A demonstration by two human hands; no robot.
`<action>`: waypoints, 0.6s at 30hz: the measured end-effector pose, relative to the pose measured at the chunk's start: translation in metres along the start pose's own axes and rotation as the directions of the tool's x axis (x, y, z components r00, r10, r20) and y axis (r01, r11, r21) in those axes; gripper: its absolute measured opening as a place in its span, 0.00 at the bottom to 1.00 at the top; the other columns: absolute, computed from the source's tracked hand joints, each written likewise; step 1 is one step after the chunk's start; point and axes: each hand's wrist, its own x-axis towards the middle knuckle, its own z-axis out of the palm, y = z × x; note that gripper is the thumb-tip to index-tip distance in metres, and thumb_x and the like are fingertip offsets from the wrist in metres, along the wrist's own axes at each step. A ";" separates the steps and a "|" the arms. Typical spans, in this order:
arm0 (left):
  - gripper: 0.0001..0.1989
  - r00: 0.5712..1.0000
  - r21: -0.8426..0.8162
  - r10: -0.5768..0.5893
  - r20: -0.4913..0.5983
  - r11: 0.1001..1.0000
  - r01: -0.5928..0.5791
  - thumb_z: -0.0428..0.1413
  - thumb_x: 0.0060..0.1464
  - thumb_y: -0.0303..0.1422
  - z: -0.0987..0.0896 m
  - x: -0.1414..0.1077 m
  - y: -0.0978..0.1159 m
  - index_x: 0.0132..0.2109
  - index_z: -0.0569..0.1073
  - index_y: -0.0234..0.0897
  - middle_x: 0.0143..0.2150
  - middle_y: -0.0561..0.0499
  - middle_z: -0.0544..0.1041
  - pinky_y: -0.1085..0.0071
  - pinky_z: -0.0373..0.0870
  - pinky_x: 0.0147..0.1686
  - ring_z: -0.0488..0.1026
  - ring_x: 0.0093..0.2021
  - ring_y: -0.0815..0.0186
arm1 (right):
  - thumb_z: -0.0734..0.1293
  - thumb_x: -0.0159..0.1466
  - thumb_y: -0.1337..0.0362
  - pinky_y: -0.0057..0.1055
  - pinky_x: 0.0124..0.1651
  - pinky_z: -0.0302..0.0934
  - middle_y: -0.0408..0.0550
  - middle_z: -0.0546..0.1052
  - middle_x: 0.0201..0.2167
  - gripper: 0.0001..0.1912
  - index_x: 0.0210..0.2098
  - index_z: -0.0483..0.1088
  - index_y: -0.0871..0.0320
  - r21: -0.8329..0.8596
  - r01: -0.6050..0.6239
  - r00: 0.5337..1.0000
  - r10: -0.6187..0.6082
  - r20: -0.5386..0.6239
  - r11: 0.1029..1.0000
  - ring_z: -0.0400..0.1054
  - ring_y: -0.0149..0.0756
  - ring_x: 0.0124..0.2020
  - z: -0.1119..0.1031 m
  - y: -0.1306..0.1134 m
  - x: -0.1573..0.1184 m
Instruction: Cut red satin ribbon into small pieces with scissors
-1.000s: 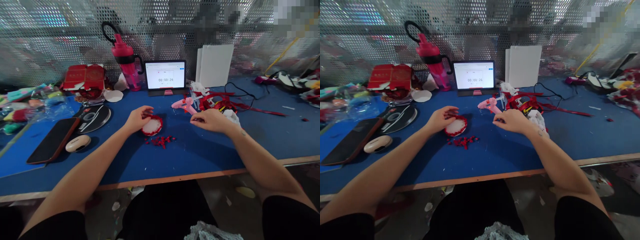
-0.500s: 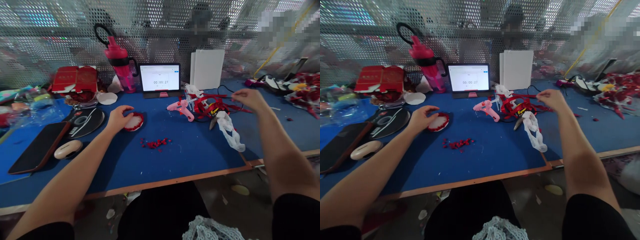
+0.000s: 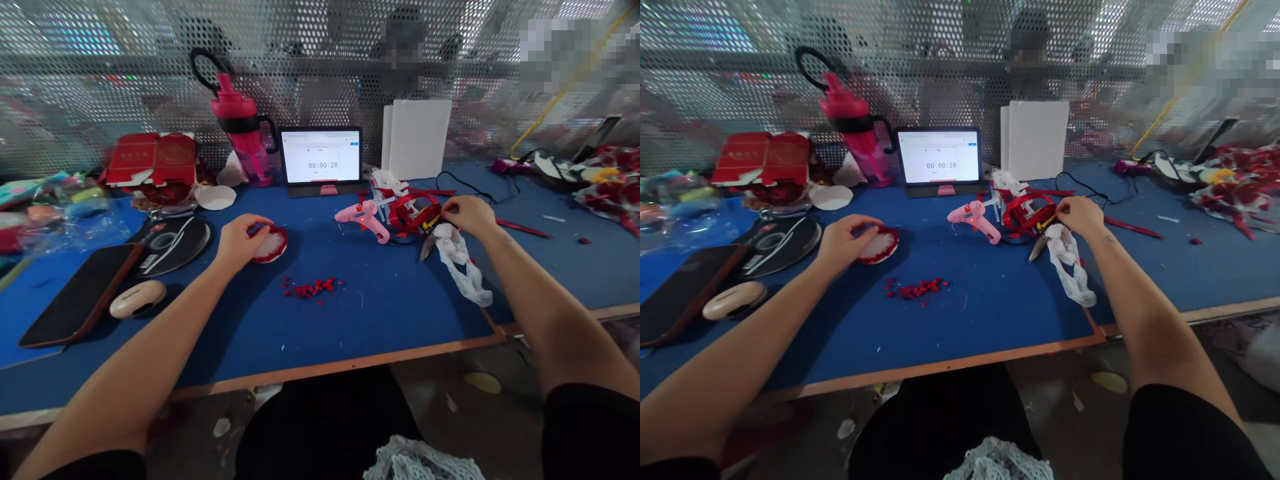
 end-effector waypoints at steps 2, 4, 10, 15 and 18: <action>0.10 1.000 -0.024 0.004 -0.019 1.000 -0.004 0.53 0.52 0.34 0.001 -0.001 0.000 0.39 0.78 0.41 0.43 0.50 0.79 0.64 0.70 0.48 0.75 0.43 0.61 | 0.69 0.49 0.69 0.35 0.36 0.55 0.48 0.73 0.24 0.02 0.23 0.72 0.57 0.105 -0.029 0.999 0.033 -0.041 0.994 0.66 0.39 0.32 -0.009 -0.002 -0.001; 0.09 0.999 -0.047 0.016 -0.043 0.999 -0.018 0.54 0.51 0.33 0.001 -0.001 0.000 0.38 0.77 0.41 0.42 0.50 0.79 0.64 0.71 0.48 0.75 0.43 0.61 | 0.68 0.50 0.71 0.34 0.34 0.53 0.44 0.67 0.18 0.05 0.23 0.69 0.57 0.245 -0.074 0.990 0.100 -0.096 0.967 0.61 0.34 0.26 -0.020 -0.006 -0.002; 0.09 0.961 -0.049 0.133 -0.242 0.988 -0.149 0.54 0.52 0.29 0.001 -0.002 0.004 0.39 0.77 0.38 0.44 0.50 0.79 0.64 0.70 0.50 0.74 0.47 0.62 | 0.54 0.60 0.75 0.29 0.23 0.45 0.34 0.61 0.16 0.12 0.26 0.51 0.52 0.704 -0.128 0.936 0.319 -0.146 0.699 0.48 0.22 0.15 -0.056 -0.033 -0.014; 0.08 0.895 -0.056 0.300 -0.332 0.940 -0.336 0.52 0.58 0.31 -0.008 -0.023 0.043 0.42 0.75 0.38 0.44 0.49 0.78 0.63 0.68 0.53 0.73 0.48 0.63 | 0.59 0.59 0.74 0.26 0.22 0.47 0.31 0.61 0.16 0.09 0.30 0.57 0.54 0.849 -0.016 0.990 0.125 -0.059 0.528 0.54 0.22 0.15 -0.058 -0.081 -0.077; 0.11 0.876 -0.274 0.475 -0.084 0.834 -0.478 0.52 0.61 0.38 -0.010 -0.052 0.079 0.45 0.73 0.37 0.39 0.49 0.79 0.70 0.73 0.39 0.76 0.36 0.68 | 0.66 0.57 0.69 0.25 0.22 0.53 0.37 0.69 0.22 0.07 0.33 0.62 0.56 0.858 0.088 0.942 -0.322 0.093 0.505 0.66 0.25 0.20 -0.034 -0.117 -0.133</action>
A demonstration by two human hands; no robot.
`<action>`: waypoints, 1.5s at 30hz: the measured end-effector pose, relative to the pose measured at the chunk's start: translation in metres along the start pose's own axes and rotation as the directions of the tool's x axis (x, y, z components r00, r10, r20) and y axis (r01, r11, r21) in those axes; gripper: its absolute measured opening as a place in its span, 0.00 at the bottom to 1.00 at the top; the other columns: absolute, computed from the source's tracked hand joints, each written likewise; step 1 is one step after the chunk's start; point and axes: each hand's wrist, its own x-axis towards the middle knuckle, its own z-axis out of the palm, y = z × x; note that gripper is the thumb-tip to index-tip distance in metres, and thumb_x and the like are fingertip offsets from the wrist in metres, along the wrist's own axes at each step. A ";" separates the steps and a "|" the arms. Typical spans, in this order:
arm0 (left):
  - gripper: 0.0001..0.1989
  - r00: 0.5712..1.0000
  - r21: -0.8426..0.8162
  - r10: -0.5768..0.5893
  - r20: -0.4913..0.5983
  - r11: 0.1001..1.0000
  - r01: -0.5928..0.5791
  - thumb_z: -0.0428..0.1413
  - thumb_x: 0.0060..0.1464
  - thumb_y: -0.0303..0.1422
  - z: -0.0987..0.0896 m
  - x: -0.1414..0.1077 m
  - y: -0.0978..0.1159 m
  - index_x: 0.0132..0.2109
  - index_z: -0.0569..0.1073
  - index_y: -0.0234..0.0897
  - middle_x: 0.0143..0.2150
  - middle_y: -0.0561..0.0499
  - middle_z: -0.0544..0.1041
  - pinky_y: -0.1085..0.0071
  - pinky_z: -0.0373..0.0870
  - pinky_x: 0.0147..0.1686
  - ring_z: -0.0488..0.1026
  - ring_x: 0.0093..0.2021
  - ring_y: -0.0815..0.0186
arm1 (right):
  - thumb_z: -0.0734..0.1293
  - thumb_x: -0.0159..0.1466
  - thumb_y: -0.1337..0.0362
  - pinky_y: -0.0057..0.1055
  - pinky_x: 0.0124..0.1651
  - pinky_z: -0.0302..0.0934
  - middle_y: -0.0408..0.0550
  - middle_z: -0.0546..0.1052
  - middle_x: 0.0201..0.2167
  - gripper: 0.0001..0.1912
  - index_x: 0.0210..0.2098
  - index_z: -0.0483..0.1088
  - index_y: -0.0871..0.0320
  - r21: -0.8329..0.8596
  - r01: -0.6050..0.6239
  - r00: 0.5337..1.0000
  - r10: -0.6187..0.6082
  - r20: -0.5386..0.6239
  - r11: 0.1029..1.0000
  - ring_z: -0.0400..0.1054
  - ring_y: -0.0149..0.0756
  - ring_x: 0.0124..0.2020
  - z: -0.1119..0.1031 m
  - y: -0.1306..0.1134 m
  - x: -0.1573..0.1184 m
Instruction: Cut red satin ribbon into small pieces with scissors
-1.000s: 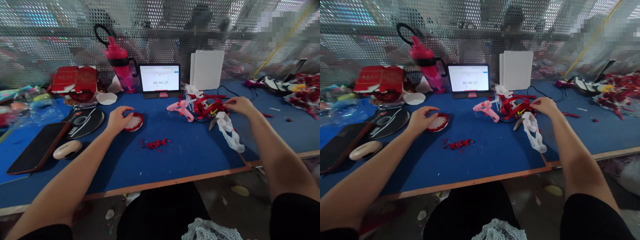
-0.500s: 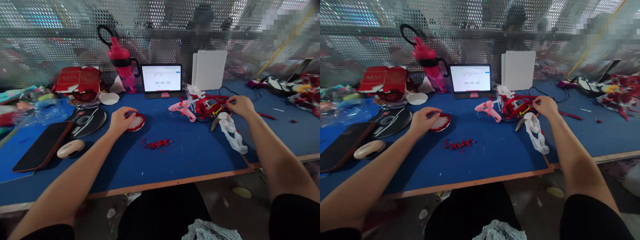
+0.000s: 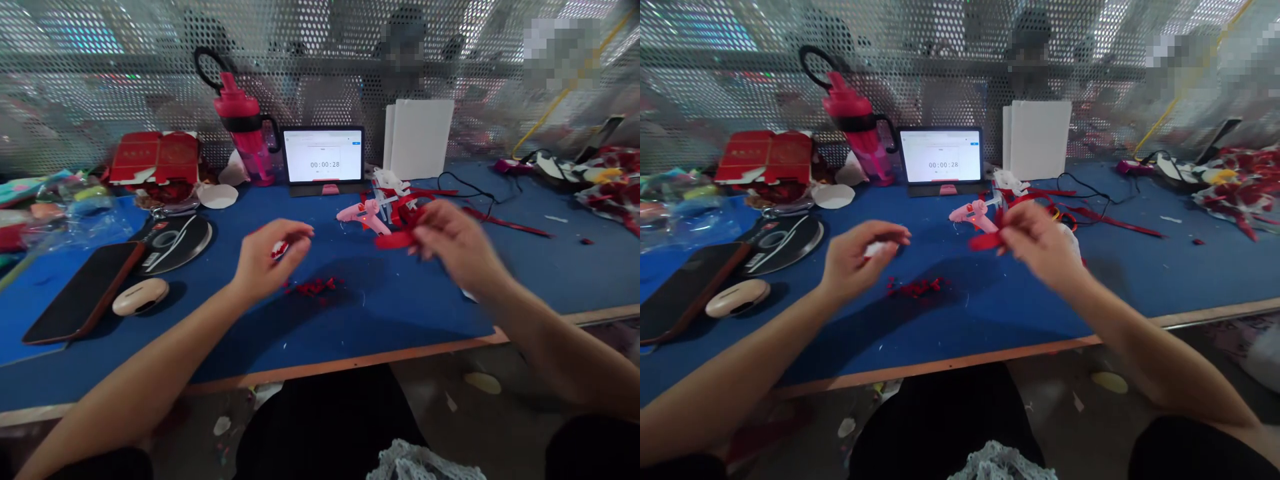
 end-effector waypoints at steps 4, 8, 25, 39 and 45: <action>0.22 0.913 -0.016 0.108 0.393 0.994 -0.111 0.55 0.56 0.51 0.014 -0.019 0.041 0.40 0.74 0.34 0.31 0.52 0.78 0.76 0.67 0.26 0.75 0.28 0.69 | 0.61 0.60 0.71 0.25 0.30 0.58 0.38 0.72 0.25 0.06 0.36 0.60 0.56 -0.081 0.188 0.891 -0.135 0.434 0.979 0.69 0.27 0.26 0.063 0.010 -0.029; 0.16 0.910 0.207 0.121 0.396 0.954 -0.217 0.47 0.64 0.34 0.019 -0.030 0.047 0.31 0.73 0.35 0.25 0.54 0.76 0.77 0.60 0.22 0.72 0.23 0.72 | 0.59 0.58 0.72 0.25 0.27 0.55 0.36 0.70 0.22 0.07 0.35 0.57 0.55 -0.050 0.141 0.836 -0.092 0.541 0.989 0.65 0.27 0.22 0.085 0.017 -0.028; 0.13 0.802 0.419 0.504 0.321 0.684 -0.597 0.53 0.57 0.28 0.018 -0.030 0.036 0.24 0.65 0.37 0.18 0.57 0.68 0.72 0.58 0.20 0.62 0.18 0.72 | 0.61 0.61 0.64 0.23 0.23 0.51 0.36 0.67 0.15 0.09 0.25 0.61 0.57 0.107 -0.116 0.937 0.073 0.343 0.988 0.60 0.23 0.16 0.074 0.048 -0.011; 0.14 0.953 -0.143 0.050 0.298 0.990 -0.007 0.50 0.61 0.31 0.019 -0.025 0.028 0.27 0.71 0.34 0.20 0.56 0.71 0.79 0.57 0.22 0.64 0.19 0.77 | 0.64 0.62 0.53 0.27 0.32 0.60 0.46 0.75 0.40 0.14 0.42 0.62 0.54 0.221 -0.166 0.944 0.090 0.318 0.961 0.65 0.28 0.30 0.070 0.052 -0.009; 0.14 0.944 -0.152 0.095 0.316 0.987 -0.049 0.50 0.60 0.31 0.021 -0.028 0.028 0.27 0.71 0.34 0.20 0.56 0.70 0.78 0.57 0.23 0.63 0.20 0.76 | 0.66 0.63 0.52 0.35 0.48 0.60 0.50 0.73 0.44 0.14 0.41 0.69 0.55 0.029 0.175 0.831 -0.164 0.532 0.984 0.66 0.35 0.44 0.067 0.050 -0.007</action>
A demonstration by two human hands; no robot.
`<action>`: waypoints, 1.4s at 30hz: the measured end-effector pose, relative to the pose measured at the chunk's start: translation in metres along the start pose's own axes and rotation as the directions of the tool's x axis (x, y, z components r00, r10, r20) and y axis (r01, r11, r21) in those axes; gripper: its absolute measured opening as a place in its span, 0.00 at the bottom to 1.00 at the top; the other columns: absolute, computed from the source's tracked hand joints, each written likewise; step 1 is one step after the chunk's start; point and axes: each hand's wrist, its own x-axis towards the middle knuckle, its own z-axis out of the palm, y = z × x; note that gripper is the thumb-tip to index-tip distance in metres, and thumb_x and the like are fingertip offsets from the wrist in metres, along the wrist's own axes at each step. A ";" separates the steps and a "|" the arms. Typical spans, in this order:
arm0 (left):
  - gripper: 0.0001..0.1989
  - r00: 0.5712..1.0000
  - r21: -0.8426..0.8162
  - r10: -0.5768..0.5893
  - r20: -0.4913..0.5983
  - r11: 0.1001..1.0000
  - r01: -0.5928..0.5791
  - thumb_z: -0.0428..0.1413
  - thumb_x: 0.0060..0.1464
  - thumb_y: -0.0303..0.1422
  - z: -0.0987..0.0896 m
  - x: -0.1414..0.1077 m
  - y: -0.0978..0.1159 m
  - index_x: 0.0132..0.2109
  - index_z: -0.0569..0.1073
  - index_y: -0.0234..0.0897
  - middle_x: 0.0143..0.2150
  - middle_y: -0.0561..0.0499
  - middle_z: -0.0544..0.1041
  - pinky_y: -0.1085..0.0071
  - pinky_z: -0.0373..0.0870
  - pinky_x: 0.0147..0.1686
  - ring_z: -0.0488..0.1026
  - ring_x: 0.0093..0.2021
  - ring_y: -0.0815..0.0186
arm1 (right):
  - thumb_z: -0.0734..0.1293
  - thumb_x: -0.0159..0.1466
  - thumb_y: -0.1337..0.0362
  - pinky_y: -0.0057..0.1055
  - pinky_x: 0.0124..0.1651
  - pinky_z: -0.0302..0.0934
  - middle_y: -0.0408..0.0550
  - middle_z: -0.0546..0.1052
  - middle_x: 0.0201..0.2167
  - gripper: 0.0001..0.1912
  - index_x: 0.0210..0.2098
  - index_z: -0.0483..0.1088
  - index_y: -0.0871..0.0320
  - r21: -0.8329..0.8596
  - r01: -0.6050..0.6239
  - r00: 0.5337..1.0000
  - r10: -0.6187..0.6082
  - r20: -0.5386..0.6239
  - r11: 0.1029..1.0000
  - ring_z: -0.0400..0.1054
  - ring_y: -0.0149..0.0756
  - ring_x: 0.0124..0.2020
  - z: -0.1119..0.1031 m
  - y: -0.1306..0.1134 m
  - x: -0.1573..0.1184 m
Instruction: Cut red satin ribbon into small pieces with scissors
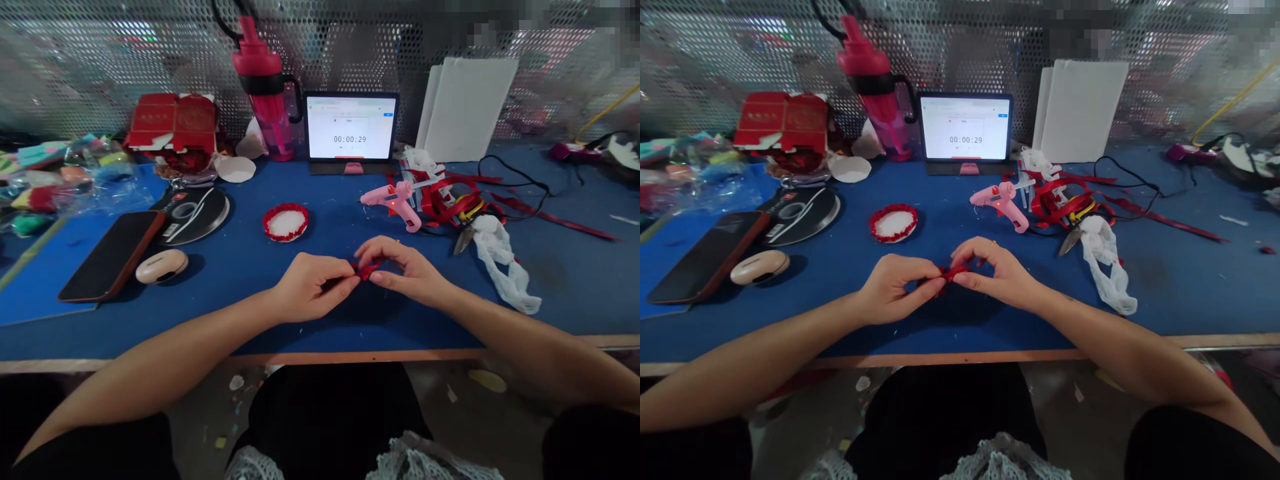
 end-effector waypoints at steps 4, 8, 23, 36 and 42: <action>0.13 0.996 -0.108 -0.090 0.022 0.990 0.092 0.50 0.61 0.35 -0.001 0.001 0.001 0.33 0.73 0.33 0.24 0.54 0.72 0.78 0.59 0.24 0.65 0.23 0.75 | 0.66 0.64 0.57 0.31 0.41 0.60 0.46 0.74 0.31 0.10 0.31 0.70 0.57 -0.109 0.086 0.996 -0.087 -0.004 0.990 0.66 0.32 0.35 0.000 -0.006 -0.002; 0.20 0.903 -0.503 -0.349 0.251 0.750 0.430 0.45 0.64 0.45 -0.001 0.005 0.004 0.37 0.72 0.32 0.30 0.49 0.75 0.75 0.66 0.30 0.70 0.29 0.71 | 0.62 0.67 0.59 0.25 0.29 0.58 0.39 0.70 0.20 0.10 0.33 0.69 0.58 0.013 0.000 0.991 -0.002 0.134 1.000 0.64 0.25 0.22 0.003 -0.010 -0.006; 0.14 0.861 -0.458 -0.278 0.426 0.755 0.470 0.55 0.56 0.33 -0.013 0.008 0.004 0.25 0.68 0.32 0.20 0.56 0.68 0.80 0.58 0.23 0.60 0.21 0.77 | 0.60 0.68 0.54 0.23 0.25 0.55 0.41 0.70 0.22 0.17 0.29 0.70 0.59 0.050 -0.150 0.959 0.133 0.251 0.987 0.62 0.23 0.20 0.000 -0.020 -0.008; 0.13 0.844 -0.393 -0.284 0.456 0.786 0.477 0.55 0.54 0.30 -0.020 0.009 0.007 0.23 0.66 0.32 0.18 0.55 0.71 0.82 0.59 0.21 0.63 0.19 0.78 | 0.60 0.68 0.54 0.24 0.25 0.52 0.37 0.65 0.16 0.18 0.30 0.71 0.59 0.050 -0.225 0.927 0.198 0.320 0.973 0.59 0.23 0.18 -0.003 -0.021 -0.008; 0.11 0.814 -0.522 -0.395 0.425 0.628 0.577 0.55 0.57 0.35 -0.013 0.010 0.009 0.29 0.67 0.33 0.22 0.56 0.71 0.82 0.67 0.21 0.71 0.20 0.75 | 0.60 0.68 0.60 0.24 0.28 0.55 0.40 0.73 0.21 0.13 0.32 0.71 0.59 -0.047 -0.107 0.972 0.114 0.203 0.993 0.65 0.26 0.23 -0.003 -0.021 -0.008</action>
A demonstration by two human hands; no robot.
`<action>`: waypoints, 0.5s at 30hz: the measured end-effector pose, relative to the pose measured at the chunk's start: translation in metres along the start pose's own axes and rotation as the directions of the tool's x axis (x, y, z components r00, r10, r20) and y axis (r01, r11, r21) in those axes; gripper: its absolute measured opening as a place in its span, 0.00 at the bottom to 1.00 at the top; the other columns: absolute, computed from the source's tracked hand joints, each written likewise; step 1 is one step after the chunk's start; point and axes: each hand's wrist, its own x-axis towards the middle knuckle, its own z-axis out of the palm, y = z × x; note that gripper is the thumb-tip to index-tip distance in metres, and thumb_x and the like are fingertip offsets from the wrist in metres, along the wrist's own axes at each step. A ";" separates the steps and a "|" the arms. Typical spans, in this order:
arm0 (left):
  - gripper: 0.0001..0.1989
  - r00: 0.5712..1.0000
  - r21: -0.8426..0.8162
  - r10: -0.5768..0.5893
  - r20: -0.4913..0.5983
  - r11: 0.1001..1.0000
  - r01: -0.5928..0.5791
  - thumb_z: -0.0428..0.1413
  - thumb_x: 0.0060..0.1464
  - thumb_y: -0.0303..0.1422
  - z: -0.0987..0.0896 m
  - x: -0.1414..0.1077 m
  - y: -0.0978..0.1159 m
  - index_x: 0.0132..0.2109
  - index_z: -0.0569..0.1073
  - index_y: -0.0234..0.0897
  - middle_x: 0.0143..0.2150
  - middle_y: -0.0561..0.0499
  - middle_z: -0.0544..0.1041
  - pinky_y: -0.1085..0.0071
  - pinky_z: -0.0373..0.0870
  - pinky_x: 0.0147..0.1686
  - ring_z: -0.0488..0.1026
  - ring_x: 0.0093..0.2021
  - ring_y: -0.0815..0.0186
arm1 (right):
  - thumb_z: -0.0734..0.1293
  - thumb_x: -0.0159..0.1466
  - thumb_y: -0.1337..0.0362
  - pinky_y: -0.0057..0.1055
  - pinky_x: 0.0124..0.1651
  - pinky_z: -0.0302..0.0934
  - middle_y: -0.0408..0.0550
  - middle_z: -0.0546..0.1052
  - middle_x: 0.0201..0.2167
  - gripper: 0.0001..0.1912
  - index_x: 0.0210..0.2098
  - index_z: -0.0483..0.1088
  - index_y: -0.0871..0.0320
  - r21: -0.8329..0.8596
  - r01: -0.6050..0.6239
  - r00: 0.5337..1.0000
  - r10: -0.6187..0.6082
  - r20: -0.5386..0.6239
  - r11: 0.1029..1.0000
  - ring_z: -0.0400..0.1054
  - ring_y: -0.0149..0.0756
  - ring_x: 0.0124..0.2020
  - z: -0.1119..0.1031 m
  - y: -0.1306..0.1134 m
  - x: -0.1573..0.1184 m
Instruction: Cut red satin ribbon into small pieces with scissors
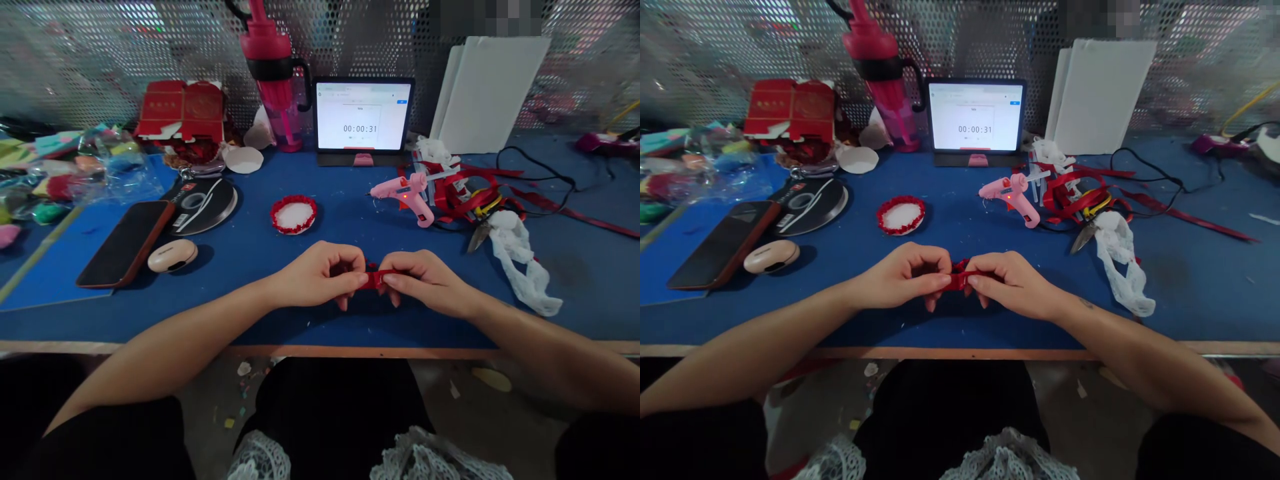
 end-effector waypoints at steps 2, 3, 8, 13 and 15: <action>0.10 1.000 -0.060 -0.013 0.012 0.998 0.014 0.56 0.56 0.35 0.003 0.000 0.000 0.32 0.68 0.33 0.23 0.57 0.70 0.82 0.68 0.19 0.70 0.20 0.76 | 0.61 0.68 0.61 0.23 0.29 0.56 0.41 0.74 0.22 0.11 0.33 0.71 0.59 -0.010 0.027 1.000 -0.028 -0.005 1.000 0.66 0.26 0.24 0.001 0.000 0.000; 0.10 1.000 -0.069 -0.019 0.024 0.997 0.020 0.56 0.57 0.36 0.004 0.000 0.000 0.33 0.68 0.33 0.23 0.57 0.70 0.83 0.67 0.18 0.69 0.19 0.76 | 0.61 0.68 0.61 0.23 0.29 0.56 0.41 0.74 0.23 0.11 0.32 0.70 0.59 -0.006 0.036 0.999 -0.036 -0.001 0.999 0.66 0.26 0.25 0.002 -0.001 0.000; 0.11 0.996 -0.088 -0.035 0.086 0.995 0.042 0.55 0.58 0.35 0.007 0.000 -0.003 0.32 0.68 0.32 0.20 0.58 0.67 0.85 0.63 0.16 0.65 0.17 0.79 | 0.62 0.67 0.57 0.25 0.32 0.59 0.43 0.74 0.24 0.15 0.28 0.69 0.59 0.123 0.032 0.999 -0.036 0.032 0.992 0.67 0.27 0.27 0.007 0.001 0.002; 0.13 0.974 -0.184 0.039 0.222 0.983 0.002 0.55 0.59 0.36 0.007 -0.002 -0.001 0.30 0.64 0.33 0.22 0.57 0.68 0.86 0.62 0.17 0.64 0.17 0.80 | 0.61 0.69 0.59 0.26 0.34 0.60 0.45 0.75 0.26 0.16 0.27 0.65 0.60 0.377 0.083 0.981 -0.142 0.133 0.923 0.66 0.27 0.29 0.011 0.002 0.003; 0.15 0.965 -0.209 0.062 0.253 0.978 -0.008 0.55 0.59 0.38 0.008 -0.003 -0.001 0.29 0.63 0.34 0.23 0.56 0.69 0.85 0.61 0.16 0.63 0.18 0.79 | 0.60 0.69 0.61 0.26 0.35 0.60 0.46 0.75 0.27 0.14 0.28 0.64 0.60 0.410 0.114 0.968 -0.194 0.159 0.905 0.64 0.27 0.29 0.013 0.002 0.002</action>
